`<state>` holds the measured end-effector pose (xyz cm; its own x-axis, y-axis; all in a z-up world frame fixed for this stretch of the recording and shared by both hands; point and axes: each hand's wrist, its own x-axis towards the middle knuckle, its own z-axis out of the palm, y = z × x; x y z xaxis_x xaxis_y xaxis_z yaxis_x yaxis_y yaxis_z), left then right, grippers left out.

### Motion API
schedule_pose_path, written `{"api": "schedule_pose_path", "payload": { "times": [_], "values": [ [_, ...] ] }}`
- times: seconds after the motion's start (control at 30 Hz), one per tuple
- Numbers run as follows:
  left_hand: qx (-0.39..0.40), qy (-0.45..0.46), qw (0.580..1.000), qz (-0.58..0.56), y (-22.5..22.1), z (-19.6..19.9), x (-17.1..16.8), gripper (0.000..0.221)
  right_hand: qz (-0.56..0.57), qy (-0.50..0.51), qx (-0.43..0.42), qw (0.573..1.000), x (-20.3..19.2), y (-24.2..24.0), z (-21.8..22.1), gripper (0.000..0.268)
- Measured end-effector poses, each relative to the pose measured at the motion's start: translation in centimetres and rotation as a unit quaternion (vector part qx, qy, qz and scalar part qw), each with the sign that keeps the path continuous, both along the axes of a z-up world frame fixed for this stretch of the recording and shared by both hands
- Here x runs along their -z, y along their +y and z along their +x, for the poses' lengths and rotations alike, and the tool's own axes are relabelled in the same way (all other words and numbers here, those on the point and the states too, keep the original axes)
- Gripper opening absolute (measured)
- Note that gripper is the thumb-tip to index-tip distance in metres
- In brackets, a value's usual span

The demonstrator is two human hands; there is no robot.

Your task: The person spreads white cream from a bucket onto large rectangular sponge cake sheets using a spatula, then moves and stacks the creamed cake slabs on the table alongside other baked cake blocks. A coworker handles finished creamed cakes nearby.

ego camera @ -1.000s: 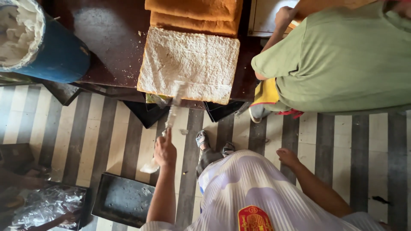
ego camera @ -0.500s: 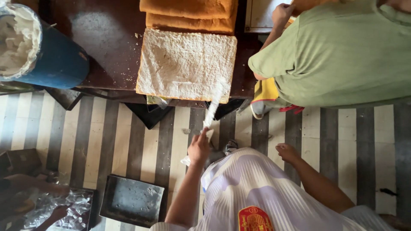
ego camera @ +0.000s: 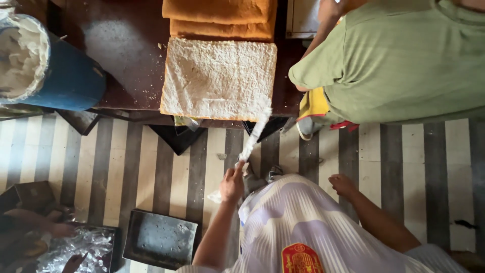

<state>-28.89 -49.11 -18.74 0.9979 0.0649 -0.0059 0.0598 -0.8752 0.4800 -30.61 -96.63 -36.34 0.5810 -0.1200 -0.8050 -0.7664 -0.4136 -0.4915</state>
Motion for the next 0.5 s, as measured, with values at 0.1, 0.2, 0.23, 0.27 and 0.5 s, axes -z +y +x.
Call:
{"api": "schedule_pose_path", "payload": {
  "times": [0.1,0.2,0.23,0.27,0.5],
  "values": [
    [0.003,-0.005,1.0,0.029,1.6,-1.1,1.9,0.046,-0.027,0.01,-0.013,0.999,0.4,-0.2,-0.7,0.05],
    [0.025,-0.025,0.998,0.056,3.3,-1.9,2.8,0.049,-0.042,0.009,-0.018,0.999,0.6,-0.9,-0.4,0.049],
    [0.041,-0.042,0.996,0.067,4.1,-2.3,2.9,0.05,-0.038,0.014,-0.011,0.999,0.7,-1.0,0.0,0.049],
    [0.037,-0.041,0.996,0.066,4.0,-2.5,2.1,0.05,-0.04,0.015,-0.014,0.999,1.6,-1.6,0.0,0.049],
    [0.013,0.0,1.0,0.025,2.5,-2.3,0.5,0.045,0.012,-0.071,-0.061,0.996,5.5,-1.9,1.7,0.047]
  ]
}}
